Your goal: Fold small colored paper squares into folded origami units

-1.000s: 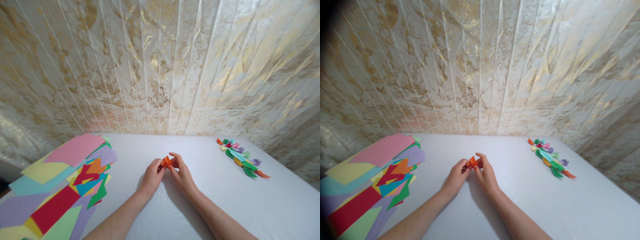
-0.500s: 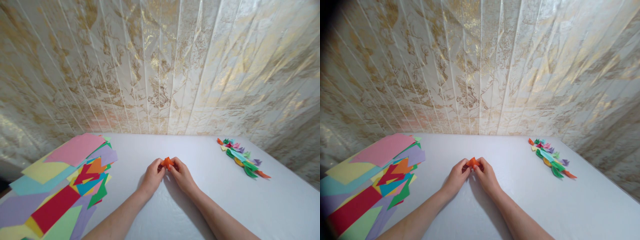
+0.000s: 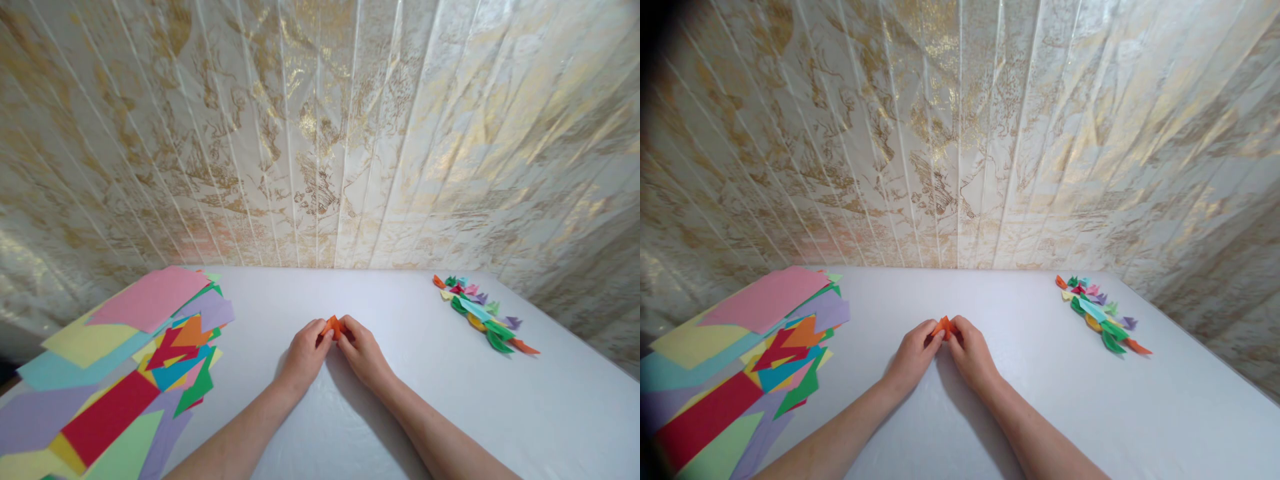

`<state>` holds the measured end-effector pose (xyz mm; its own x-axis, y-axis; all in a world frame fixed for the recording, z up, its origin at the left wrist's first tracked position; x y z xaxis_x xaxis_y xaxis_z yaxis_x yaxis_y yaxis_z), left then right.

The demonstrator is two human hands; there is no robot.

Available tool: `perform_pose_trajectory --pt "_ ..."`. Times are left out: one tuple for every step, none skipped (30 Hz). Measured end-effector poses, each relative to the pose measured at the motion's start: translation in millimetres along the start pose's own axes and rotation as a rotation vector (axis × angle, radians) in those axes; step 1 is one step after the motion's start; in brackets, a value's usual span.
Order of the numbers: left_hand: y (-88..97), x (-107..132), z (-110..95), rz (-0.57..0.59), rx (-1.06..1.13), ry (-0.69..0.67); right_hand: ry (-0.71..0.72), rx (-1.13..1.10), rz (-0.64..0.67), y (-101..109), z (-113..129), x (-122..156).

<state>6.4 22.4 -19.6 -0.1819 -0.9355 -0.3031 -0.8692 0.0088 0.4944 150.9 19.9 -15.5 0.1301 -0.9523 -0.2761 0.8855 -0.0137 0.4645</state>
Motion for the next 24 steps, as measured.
perform_pose_trajectory --pt "0.1 0.0 0.2 0.002 -0.005 -0.005 0.007 0.01 0.001 0.0 0.4 0.3" --pt "0.1 -0.1 0.5 0.001 -0.009 -0.005 0.015 0.019 0.002 -0.1 0.8 0.4" --pt "0.0 -0.3 0.8 -0.001 -0.011 -0.004 0.023 0.026 0.004 -0.1 1.2 0.5" --pt "-0.2 -0.4 1.1 -0.006 -0.012 0.001 0.03 0.034 0.005 0.0 1.4 0.5" --pt "-0.4 -0.6 1.4 -0.014 -0.011 0.009 0.035 0.042 0.006 0.1 1.5 0.5" --pt "-0.7 -0.7 1.7 -0.02 -0.008 0.016 0.04 0.05 0.005 0.2 1.4 0.6" --pt "-0.9 -0.7 1.8 -0.03 0.001 0.022 0.043 0.06 0.002 0.4 1.3 0.7" --pt "-1.1 -0.7 1.9 -0.039 0.014 0.024 0.047 0.072 0.001 0.6 1.2 0.8" --pt "-1.2 -0.7 1.9 -0.046 0.03 0.023 0.052 0.085 0.001 0.7 1.0 1.0" --pt "-1.3 -0.7 1.7 -0.052 0.048 0.017 0.059 0.099 0.001 0.8 1.0 1.3" --pt "-1.3 -0.8 1.6 -0.057 0.062 0.008 0.066 0.112 0.004 0.9 1.0 1.5" --pt "-1.3 -0.8 1.4 -0.062 0.072 -0.001 0.072 0.122 0.004 0.9 1.1 1.7" --pt "-1.2 -0.9 1.3 -0.063 0.076 -0.009 0.073 0.126 0.001 1.0 1.2 1.9" --pt "-1.2 -1.0 1.2 -0.061 0.076 -0.015 0.069 0.119 -0.004 1.0 1.2 1.9" --pt "-1.1 -1.1 1.1 -0.055 0.075 -0.019 0.06 0.102 -0.01 1.0 1.2 1.9" --pt "-1.0 -1.2 0.9 -0.045 0.073 -0.021 0.049 0.078 -0.016 1.1 1.1 1.8" --pt "-0.9 -1.3 0.7 -0.034 0.071 -0.019 0.039 0.053 -0.02 1.1 1.0 1.6" --pt "-0.7 -1.3 0.3 -0.023 0.071 -0.017 0.034 0.031 -0.022 1.2 1.0 1.4" --pt "-0.4 -1.5 -0.3 -0.014 0.074 -0.012 0.031 0.017 -0.02 1.3 1.0 1.1" --pt "0.1 -1.6 -1.0 -0.008 0.081 -0.005 0.032 0.01 -0.018 1.5 1.2 0.9" --pt "0.6 -1.7 -1.8 -0.007 0.091 0.004 0.034 0.008 -0.015 1.7 1.5 0.8" --pt "1.3 -1.8 -2.7 -0.007 0.1 0.011 0.036 0.008 -0.013 1.9 2.0 0.7" --pt "2.0 -2.0 -3.5 -0.009 0.107 0.016 0.039 0.008 -0.012 2.2 2.6 0.7" --pt "2.6 -2.1 -4.3 -0.012 0.11 0.019 0.04 0.008 -0.011 2.4 3.1 0.7"
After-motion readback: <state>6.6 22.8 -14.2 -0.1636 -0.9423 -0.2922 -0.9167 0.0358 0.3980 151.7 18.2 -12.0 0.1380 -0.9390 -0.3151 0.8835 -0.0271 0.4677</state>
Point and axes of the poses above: each hand's wrist, its own x-axis away from the middle knuckle, its own y-axis out of the back of the hand, z = x × y, the point moved 1 cm from there along -x, towards the middle knuckle, and after that the axes turned 2 degrees about -z, right-handed, at the moved point
